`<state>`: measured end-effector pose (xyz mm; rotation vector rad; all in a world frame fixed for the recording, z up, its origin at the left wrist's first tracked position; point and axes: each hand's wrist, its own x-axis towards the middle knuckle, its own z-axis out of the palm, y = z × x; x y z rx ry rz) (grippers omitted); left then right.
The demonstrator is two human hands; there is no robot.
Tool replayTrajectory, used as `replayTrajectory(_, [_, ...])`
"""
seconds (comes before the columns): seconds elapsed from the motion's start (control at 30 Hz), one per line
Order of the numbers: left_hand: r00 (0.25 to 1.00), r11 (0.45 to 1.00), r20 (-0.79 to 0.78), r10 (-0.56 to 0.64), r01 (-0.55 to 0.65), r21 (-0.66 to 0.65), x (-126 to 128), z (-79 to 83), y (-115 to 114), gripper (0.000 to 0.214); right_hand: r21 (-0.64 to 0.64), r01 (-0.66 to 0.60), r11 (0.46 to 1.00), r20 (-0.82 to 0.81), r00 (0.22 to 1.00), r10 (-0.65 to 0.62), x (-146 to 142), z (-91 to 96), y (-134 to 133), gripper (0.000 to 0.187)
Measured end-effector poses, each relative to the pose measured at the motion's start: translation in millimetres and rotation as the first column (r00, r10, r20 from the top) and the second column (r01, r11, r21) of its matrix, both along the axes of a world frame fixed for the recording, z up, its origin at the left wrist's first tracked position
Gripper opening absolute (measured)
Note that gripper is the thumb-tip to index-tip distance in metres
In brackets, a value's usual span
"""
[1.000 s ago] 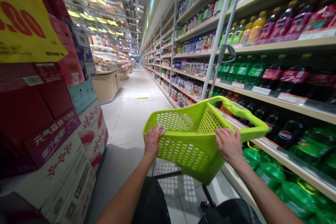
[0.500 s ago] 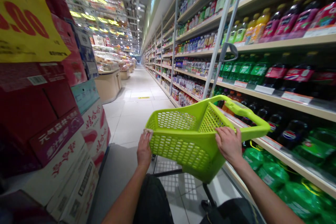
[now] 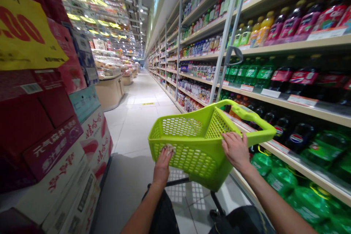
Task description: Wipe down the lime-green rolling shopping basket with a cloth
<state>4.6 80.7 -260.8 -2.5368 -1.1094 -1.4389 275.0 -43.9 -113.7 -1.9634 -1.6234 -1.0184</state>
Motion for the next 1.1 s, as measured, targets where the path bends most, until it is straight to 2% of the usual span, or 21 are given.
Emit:
replayTrajectory(0.07, [0.996, 0.998, -0.074, -0.057, 0.057, -0.011, 2.1, -16.7, -8.0, 0.058, -0.013, -0.016, 1.0, -0.003, 1.0, 0.016, 0.1, 0.6, -1.2, 0.027])
replayTrajectory(0.13, [0.996, 0.998, -0.064, -0.056, 0.057, 0.01, 5.1, -15.4, -9.9, 0.056, -0.015, -0.024, 1.0, -0.009, 1.0, 0.024, 0.3, 1.1, -2.3, 0.027])
replayTrajectory(0.27, [1.0, 0.991, 0.01, -0.018, 0.016, 0.132, 18.9, 26.5, 0.5, 0.053, -0.013, -0.022, 1.0, -0.037, 0.999, 0.022, 0.0, 2.1, -3.5, 0.027])
replayTrajectory(0.33, [0.998, 0.983, -0.042, -0.036, 0.043, 0.179, 25.4, 36.1, 3.2, 0.053, -0.02, -0.016, 1.0, -0.054, 0.998, 0.015, -0.4, 3.0, -4.1, 0.027])
replayTrajectory(0.4, [0.99, 0.973, -0.122, -0.066, 0.091, 0.214, 27.6, 27.8, -0.4, 0.054, -0.026, -0.016, 1.0, -0.07, 0.997, 0.014, -0.6, 4.1, -4.9, 0.027])
replayTrajectory(0.5, [0.976, 0.953, -0.19, -0.104, 0.152, 0.262, 25.9, 4.9, -11.8, 0.052, -0.031, -0.026, 0.999, -0.093, 0.995, 0.023, -0.5, 4.8, -6.2, 0.027])
replayTrajectory(0.57, [0.979, 0.947, -0.173, -0.105, 0.152, 0.284, 27.9, 4.2, -17.8, 0.052, -0.03, -0.032, 0.999, -0.106, 0.994, 0.029, -0.6, 4.5, -6.7, 0.027])
replayTrajectory(0.6, [0.983, 0.945, -0.149, -0.103, 0.144, 0.293, 31.2, 10.7, -19.5, 0.052, -0.029, -0.034, 0.999, -0.114, 0.993, 0.03, -0.7, 4.2, -6.8, 0.027])
replayTrajectory(0.73, [0.991, 0.93, -0.044, -0.124, 0.131, 0.342, 58.0, 55.0, -18.5, 0.05, -0.027, -0.043, 0.999, -0.134, 0.99, 0.039, 2.9, 6.4, -8.1, 0.027])
replayTrajectory(0.8, [0.989, 0.926, -0.044, -0.14, 0.147, 0.348, 70.7, 63.4, -18.2, 0.048, -0.025, -0.057, 0.998, -0.118, 0.992, 0.054, 11.0, 11.3, -10.3, 0.028])
replayTrajectory(0.87, [0.984, 0.922, -0.089, -0.157, 0.178, 0.344, 77.1, 55.2, -21.3, 0.046, -0.003, -0.024, 1.0, -0.095, 0.995, 0.023, 24.1, 18.5, -13.9, 0.029])
replayTrajectory(0.93, [0.974, 0.915, -0.148, -0.172, 0.214, 0.343, 78.4, 38.9, -27.4, 0.044, 0.007, 0.051, 0.999, -0.083, 0.995, -0.05, 39.0, 25.8, -18.3, 0.029])
replayTrajectory(1.0, [0.964, 0.905, -0.187, -0.189, 0.245, 0.348, 79.5, 28.2, -34.4, 0.043, -0.03, 0.103, 0.994, -0.066, 0.992, -0.104, 51.0, 30.7, -22.0, 0.029])
replayTrajectory(1.03, [0.96, 0.9, -0.193, -0.202, 0.259, 0.349, 81.7, 28.2, -37.6, 0.044, -0.06, 0.11, 0.992, -0.052, 0.992, -0.113, 54.8, 32.0, -23.1, 0.028])
replayTrajectory(1.1, [0.956, 0.894, -0.181, -0.232, 0.283, 0.347, 91.4, 39.6, -42.4, 0.046, -0.099, 0.118, 0.988, -0.028, 0.992, -0.122, 57.3, 32.5, -23.7, 0.027])
